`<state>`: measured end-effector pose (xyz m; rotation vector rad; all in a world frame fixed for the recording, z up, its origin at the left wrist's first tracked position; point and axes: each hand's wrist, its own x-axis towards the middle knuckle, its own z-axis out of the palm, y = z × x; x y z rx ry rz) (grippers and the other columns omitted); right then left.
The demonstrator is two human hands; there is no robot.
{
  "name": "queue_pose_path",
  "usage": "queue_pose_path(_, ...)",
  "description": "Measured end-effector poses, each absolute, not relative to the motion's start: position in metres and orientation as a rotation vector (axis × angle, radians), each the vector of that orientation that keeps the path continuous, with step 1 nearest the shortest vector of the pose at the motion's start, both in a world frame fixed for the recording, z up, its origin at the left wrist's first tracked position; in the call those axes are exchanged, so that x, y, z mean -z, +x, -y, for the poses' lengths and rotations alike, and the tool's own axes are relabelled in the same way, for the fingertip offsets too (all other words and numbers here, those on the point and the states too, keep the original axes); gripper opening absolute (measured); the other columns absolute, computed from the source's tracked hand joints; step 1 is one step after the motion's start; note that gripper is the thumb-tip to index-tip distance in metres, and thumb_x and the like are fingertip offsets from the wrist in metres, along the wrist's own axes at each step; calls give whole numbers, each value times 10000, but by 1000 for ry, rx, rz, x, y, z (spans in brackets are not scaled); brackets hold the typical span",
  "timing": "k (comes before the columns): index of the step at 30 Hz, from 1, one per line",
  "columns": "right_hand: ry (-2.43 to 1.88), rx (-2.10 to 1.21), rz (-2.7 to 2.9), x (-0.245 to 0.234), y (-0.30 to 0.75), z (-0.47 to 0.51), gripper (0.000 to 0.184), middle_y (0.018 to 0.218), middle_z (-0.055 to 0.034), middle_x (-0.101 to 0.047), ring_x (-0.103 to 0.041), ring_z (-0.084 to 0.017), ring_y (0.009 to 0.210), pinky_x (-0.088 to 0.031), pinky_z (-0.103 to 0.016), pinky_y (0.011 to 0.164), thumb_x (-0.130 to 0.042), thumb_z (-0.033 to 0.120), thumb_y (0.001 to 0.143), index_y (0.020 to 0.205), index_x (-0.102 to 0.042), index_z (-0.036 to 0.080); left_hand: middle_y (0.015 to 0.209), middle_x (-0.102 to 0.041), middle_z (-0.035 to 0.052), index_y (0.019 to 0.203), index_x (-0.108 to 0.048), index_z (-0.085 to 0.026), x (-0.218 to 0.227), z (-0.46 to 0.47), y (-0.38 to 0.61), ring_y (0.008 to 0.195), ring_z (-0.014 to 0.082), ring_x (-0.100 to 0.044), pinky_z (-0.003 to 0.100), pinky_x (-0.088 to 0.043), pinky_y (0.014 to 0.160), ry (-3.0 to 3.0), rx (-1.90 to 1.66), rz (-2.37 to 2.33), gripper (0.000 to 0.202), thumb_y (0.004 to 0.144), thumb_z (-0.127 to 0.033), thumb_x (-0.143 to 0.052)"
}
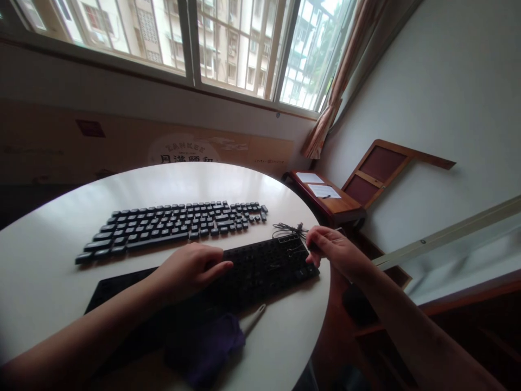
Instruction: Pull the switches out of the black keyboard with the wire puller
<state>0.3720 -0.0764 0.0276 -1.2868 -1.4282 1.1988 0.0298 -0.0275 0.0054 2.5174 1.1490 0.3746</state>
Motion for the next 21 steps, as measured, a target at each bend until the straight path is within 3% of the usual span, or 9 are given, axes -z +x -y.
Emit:
queue_pose_path(2, -1364, -1271, 1396, -14, 373, 81, 575, 513, 10, -544, -498, -84, 426, -306, -169, 403, -683, 710, 786, 720, -494, 171, 618, -517, 10, 632, -437, -197, -5, 27, 30, 596, 152, -459, 281, -248, 593, 2529, -369, -1138, 447, 934, -527, -437)
queue_pose_path(4, -1426, -1280, 1332, -3, 373, 81, 649, 491, 18, -510, -455, -71, 393, -229, -163, 376, -657, 785, 740, 674, -427, 181, 618, -518, 10, 637, -441, -197, -5, 27, 30, 598, 154, -466, 282, -253, 597, 2536, -350, -1131, 441, 931, -527, -441)
queue_pose_path(10, -1471, -1119, 1224, 11, 368, 77, 694, 513, 16, -480, -564, -127, 485, -368, -204, 432, -606, 859, 698, 653, -393, 200, 609, -506, 8, 633, -422, -199, -6, 26, 30, 596, 156, -467, 284, -254, 596, 2546, -307, -1148, 437, 921, -527, -448)
queue_pose_path(21, -1448, -1002, 1502, 21, 368, 78, 667, 553, 27, -392, -475, -112, 492, -401, -245, 487, -477, 834, 820, 626, -368, 205, 608, -501, 2, 629, -428, -198, -8, 27, 29, 574, 146, -450, 284, -252, 581, 2560, -268, -1130, 440, 916, -530, -453)
